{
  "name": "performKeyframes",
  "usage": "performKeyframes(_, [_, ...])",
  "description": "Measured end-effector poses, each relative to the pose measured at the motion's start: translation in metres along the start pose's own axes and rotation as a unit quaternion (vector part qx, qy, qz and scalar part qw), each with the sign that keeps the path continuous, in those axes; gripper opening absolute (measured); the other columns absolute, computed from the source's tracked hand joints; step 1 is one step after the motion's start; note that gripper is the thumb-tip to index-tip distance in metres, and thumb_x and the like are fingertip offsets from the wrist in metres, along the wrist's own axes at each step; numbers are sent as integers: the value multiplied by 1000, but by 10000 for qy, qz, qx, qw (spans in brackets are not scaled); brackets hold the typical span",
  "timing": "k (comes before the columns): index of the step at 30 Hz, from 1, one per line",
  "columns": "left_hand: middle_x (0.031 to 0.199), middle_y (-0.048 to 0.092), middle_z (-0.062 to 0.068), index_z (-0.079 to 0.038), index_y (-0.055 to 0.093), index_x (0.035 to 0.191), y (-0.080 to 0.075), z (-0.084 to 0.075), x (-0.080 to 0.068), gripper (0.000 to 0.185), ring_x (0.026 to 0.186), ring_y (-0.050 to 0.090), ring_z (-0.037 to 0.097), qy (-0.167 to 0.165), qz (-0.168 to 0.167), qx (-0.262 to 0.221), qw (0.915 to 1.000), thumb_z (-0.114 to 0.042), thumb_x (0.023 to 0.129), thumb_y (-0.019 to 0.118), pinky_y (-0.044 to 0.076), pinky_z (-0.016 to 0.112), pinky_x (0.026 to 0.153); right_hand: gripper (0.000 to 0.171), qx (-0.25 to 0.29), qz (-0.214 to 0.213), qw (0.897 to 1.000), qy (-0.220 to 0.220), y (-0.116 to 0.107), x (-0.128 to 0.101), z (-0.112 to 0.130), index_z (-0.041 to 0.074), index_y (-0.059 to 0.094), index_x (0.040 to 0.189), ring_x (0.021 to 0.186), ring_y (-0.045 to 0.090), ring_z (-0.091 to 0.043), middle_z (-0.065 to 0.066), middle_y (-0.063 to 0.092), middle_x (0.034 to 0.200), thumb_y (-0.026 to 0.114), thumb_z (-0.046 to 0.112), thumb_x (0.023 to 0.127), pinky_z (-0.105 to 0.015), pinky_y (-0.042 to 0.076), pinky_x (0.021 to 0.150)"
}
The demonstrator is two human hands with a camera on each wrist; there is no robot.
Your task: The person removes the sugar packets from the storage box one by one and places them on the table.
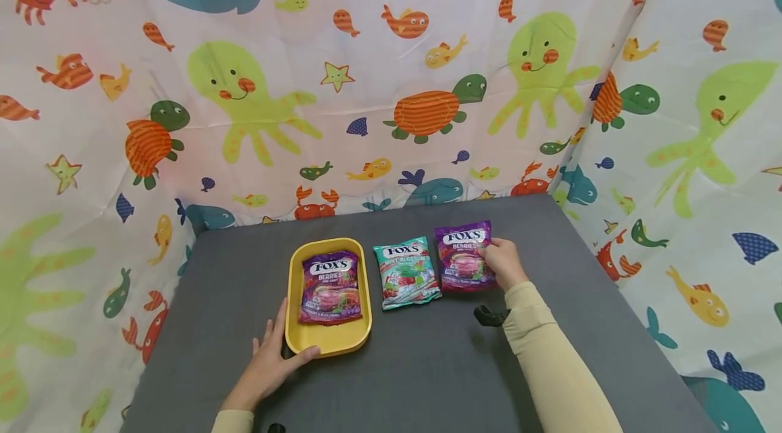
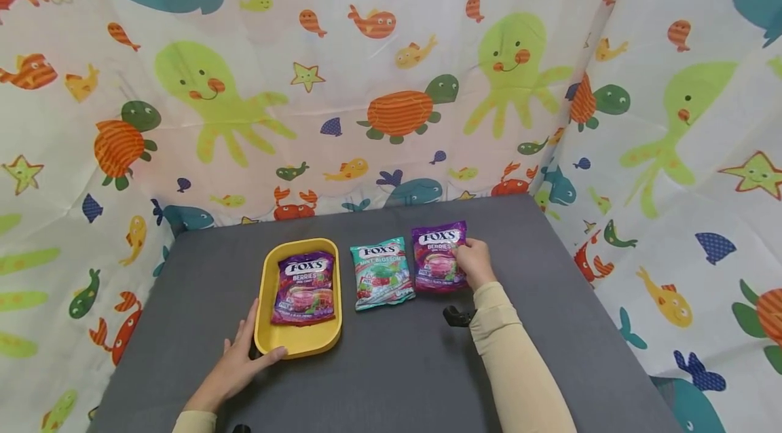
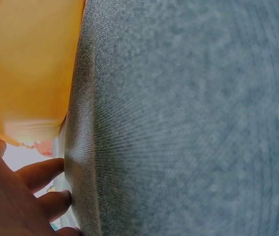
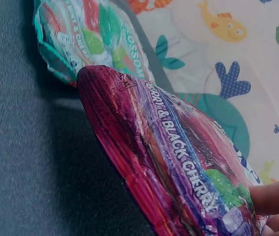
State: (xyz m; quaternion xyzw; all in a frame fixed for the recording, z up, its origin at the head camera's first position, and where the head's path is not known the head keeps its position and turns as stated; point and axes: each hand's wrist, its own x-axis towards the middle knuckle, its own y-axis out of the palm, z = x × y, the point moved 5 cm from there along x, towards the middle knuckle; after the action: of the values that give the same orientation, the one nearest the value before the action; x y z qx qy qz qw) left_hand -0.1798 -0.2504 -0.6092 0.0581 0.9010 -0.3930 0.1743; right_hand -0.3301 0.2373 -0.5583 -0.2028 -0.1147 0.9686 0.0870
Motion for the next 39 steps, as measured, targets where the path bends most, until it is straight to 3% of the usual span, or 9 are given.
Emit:
performKeyframes(15, [171, 3, 13, -37, -13, 161, 15, -17, 11, 120, 153, -4, 50, 240, -84, -193, 9995, -73, 80, 68, -14, 73, 114, 42, -513, -66, 9984, -214, -19, 15, 2, -8, 54, 138, 85, 52, -19, -19, 58, 112, 50, 7, 99, -27, 46, 67])
performKeyframes(22, [171, 4, 13, -40, -15, 159, 25, -17, 15, 119, 154, -5, 49, 249, -15, -271, 9993, -74, 80, 67, -13, 74, 114, 45, -963, -10, 9951, -240, -28, 19, -5, -9, 50, 142, 93, 57, -24, -24, 60, 122, 52, 11, 101, -31, 51, 73])
performKeyframes(26, [171, 4, 14, -41, -16, 159, 19, -9, 11, 118, 153, -6, 50, 237, 22, -281, 9993, -73, 81, 67, -14, 75, 112, 48, -1197, -20, 9923, -319, -19, 19, -12, -10, 49, 142, 100, 60, -28, -27, 60, 127, 55, 15, 101, -37, 55, 80])
performKeyframes(29, [170, 3, 15, -41, -18, 158, 9, -3, 7, 118, 152, -6, 52, 217, 73, -202, 9995, -71, 82, 67, -15, 76, 111, 47, -1774, -253, 9818, -635, -9, 17, -16, -11, 54, 136, 106, 61, -35, -30, 62, 125, 60, 18, 99, -46, 54, 87])
performKeyframes(32, [170, 3, 18, -39, -18, 159, 0, 2, 4, 119, 151, -8, 54, 213, 149, -166, 9995, -70, 83, 68, -15, 77, 110, 46, -2382, -661, 9640, -977, -2, 14, -22, -10, 60, 129, 108, 62, -41, -30, 65, 121, 64, 22, 96, -53, 52, 90])
performKeyframes(39, [168, 6, 25, -40, -22, 157, -1, 1, 4, 119, 150, -9, 56, 211, 283, -114, 9993, -69, 84, 67, -16, 78, 108, 49, -2998, -1325, 9337, -1439, -3, 10, -21, -10, 61, 128, 111, 61, -49, -32, 66, 120, 67, 25, 94, -60, 50, 94])
